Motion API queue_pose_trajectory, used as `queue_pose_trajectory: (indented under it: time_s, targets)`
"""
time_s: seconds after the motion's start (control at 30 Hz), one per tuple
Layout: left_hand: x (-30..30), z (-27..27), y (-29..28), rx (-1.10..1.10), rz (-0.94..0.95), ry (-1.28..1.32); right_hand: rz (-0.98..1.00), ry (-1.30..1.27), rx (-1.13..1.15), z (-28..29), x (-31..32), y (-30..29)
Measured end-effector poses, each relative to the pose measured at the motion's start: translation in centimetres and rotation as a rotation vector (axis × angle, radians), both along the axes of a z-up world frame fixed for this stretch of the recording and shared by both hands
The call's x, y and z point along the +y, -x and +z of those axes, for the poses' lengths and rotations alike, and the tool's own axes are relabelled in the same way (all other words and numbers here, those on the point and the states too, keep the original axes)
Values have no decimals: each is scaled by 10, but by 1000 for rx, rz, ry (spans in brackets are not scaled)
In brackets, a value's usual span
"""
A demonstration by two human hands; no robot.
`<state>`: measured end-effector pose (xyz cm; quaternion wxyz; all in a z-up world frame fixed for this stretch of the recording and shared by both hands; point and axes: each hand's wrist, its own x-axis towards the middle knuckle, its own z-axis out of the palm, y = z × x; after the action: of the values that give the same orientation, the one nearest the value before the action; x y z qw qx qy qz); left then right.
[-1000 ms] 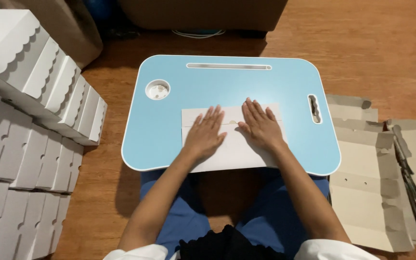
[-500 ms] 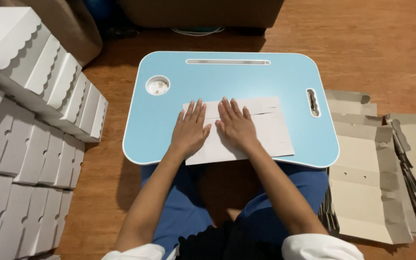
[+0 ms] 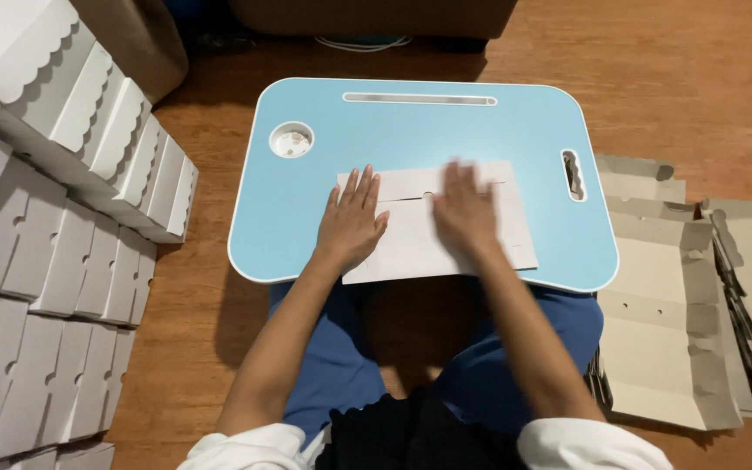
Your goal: Folding a flat cardboard template into a finished box by hand.
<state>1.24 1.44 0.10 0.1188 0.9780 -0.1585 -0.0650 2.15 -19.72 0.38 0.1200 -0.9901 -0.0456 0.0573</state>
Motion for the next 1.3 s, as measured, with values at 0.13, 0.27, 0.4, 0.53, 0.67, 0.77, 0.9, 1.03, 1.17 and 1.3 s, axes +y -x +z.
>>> queue_pose_trajectory:
  time_s: [0.13, 0.27, 0.4, 0.53, 0.67, 0.77, 0.9, 1.03, 1.17, 1.3]
  targets:
    - [0, 5, 2, 20, -1, -10, 148, 43, 71, 17, 41, 12]
    - [0, 3, 0, 12, -2, -5, 116, 92, 74, 17, 7, 1]
    - [1, 3, 2, 14, 4, -2, -6, 165, 65, 7, -49, -11]
    - [-1, 8, 1, 11, 5, 18, -72, 103, 33, -16, -78, -18]
    - [-34, -4, 0, -4, 22, -47, -86, 186, 22, -11, -54, -10]
    - [-67, -18, 0, -26, -99, -40, -30, 186, 63, -13, -19, -5]
    - [-67, -15, 5, 3, -140, 22, 14, 22, 33, -20, -12, 2]
    - [-27, -4, 2, 46, -61, 66, 9, 5, 11, -16, -35, 4]
    - [15, 7, 10, 35, 99, 59, 25, -11, -42, -22, -50, 1]
    - [28, -1, 18, -79, 221, 96, 69, -300, -304, -39, -70, 2]
